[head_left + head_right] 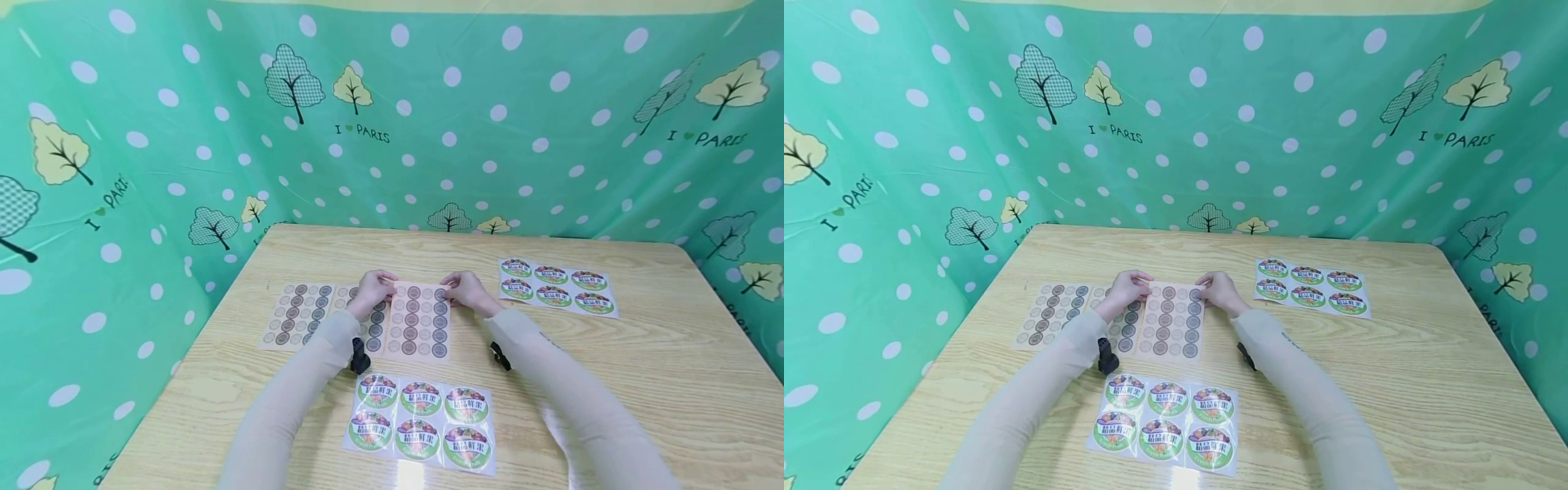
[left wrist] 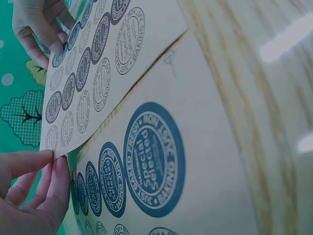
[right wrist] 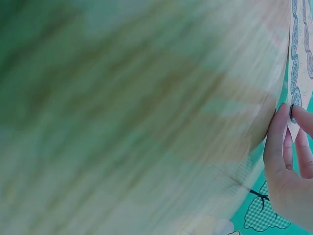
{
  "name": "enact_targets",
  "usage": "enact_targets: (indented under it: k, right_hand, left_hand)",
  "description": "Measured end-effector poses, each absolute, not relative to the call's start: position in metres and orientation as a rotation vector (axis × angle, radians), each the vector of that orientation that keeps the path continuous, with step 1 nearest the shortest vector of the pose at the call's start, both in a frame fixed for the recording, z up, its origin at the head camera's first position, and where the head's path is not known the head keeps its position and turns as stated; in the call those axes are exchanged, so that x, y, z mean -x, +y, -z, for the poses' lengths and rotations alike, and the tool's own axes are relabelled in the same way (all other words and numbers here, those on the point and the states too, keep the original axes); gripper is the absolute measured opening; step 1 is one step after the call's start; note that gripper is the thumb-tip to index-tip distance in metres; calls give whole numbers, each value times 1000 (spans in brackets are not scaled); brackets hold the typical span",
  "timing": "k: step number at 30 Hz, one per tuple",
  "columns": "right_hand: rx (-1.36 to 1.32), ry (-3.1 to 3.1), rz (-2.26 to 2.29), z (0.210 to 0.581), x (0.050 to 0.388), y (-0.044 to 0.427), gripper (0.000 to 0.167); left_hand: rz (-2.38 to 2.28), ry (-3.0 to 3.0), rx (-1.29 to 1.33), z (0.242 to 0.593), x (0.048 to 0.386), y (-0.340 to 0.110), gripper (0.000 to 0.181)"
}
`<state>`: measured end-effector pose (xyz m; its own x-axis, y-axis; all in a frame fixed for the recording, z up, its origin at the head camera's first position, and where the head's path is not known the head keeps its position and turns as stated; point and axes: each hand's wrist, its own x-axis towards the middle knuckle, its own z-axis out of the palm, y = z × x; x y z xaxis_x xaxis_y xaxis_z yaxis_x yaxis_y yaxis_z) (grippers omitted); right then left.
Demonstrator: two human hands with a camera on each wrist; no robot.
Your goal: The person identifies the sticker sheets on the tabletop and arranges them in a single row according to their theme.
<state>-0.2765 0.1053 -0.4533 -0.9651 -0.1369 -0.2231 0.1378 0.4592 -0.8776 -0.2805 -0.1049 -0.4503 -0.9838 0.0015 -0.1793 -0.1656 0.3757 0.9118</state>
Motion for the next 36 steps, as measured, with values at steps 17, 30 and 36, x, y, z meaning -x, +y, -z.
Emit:
enact_targets:
  k: [17, 30, 36]
  right_hand:
    - [211, 2692, 1229, 449, 273, 103, 19]
    - [339, 2729, 1194, 445, 268, 111, 29]
    - [381, 2696, 1206, 443, 263, 120, 27]
  left_hand:
    - [-1554, 2577, 174, 449, 283, -102, 23]
    - [-1523, 2605, 142, 450, 281, -108, 20]
    - [-1430, 2603, 34, 438, 267, -113, 20]
